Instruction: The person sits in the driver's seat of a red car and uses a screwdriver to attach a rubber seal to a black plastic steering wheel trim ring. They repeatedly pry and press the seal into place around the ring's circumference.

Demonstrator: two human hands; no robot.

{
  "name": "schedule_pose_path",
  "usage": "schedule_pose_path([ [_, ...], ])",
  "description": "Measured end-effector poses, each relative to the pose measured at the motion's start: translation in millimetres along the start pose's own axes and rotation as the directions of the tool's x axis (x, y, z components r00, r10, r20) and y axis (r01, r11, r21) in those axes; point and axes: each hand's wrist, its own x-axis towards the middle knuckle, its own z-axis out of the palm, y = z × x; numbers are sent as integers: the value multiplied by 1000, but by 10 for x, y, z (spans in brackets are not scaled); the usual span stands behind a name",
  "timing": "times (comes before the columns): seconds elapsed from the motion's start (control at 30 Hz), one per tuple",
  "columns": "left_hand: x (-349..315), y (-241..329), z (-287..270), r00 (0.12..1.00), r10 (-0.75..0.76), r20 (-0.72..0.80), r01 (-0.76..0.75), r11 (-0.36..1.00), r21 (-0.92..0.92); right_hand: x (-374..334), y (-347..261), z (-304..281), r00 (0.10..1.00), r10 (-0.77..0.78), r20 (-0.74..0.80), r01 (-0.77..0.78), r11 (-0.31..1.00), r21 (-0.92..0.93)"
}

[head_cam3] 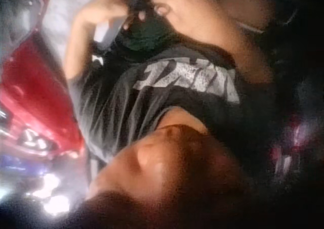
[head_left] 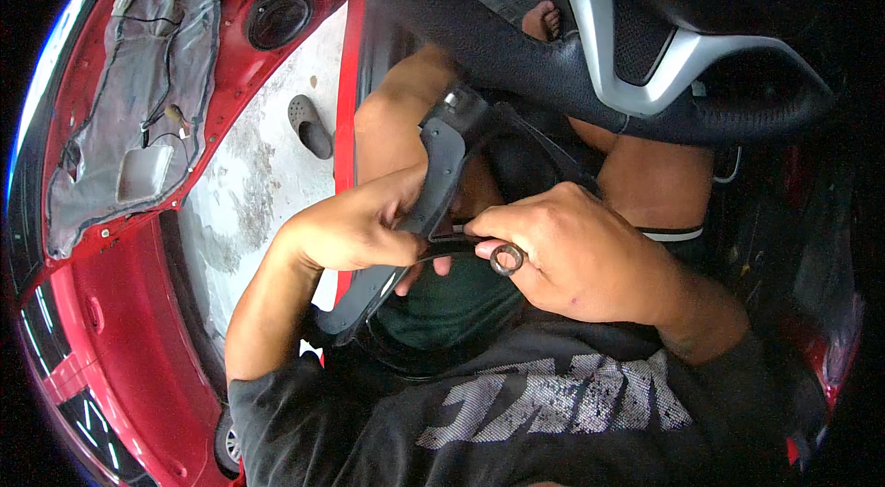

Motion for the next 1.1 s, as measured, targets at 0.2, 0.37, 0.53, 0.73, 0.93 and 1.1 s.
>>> schedule_pose_path([
  [0.2,18,-24,-22,1000,0,-1,0,998,-59,23,-127,7,999,34,-20,-36,993,-110],
  [0.37,45,-61,-5,999,34,5,-33,996,-80,99,-191,-45,996,76,38,-68,981,-179],
  [0.53,30,-87,-39,1000,13,11,-12,994,-108,44,-230,-33,996,89,25,-81,972,-220],
  [0.73,-120,-120,-33,1000,3,-11,-4,995,-105,-433,-273,-257,898,14,-439,79,978,193],
  [0.93,-118,20,74,1000,-13,13,13,1000,-9,-586,-241,-272,926,-106,-363,103,994,-27],
  [1.1,-160,-46,142,997,80,4,-80,992,98,-488,-400,-149,956,3,-293,-33,994,-100],
])
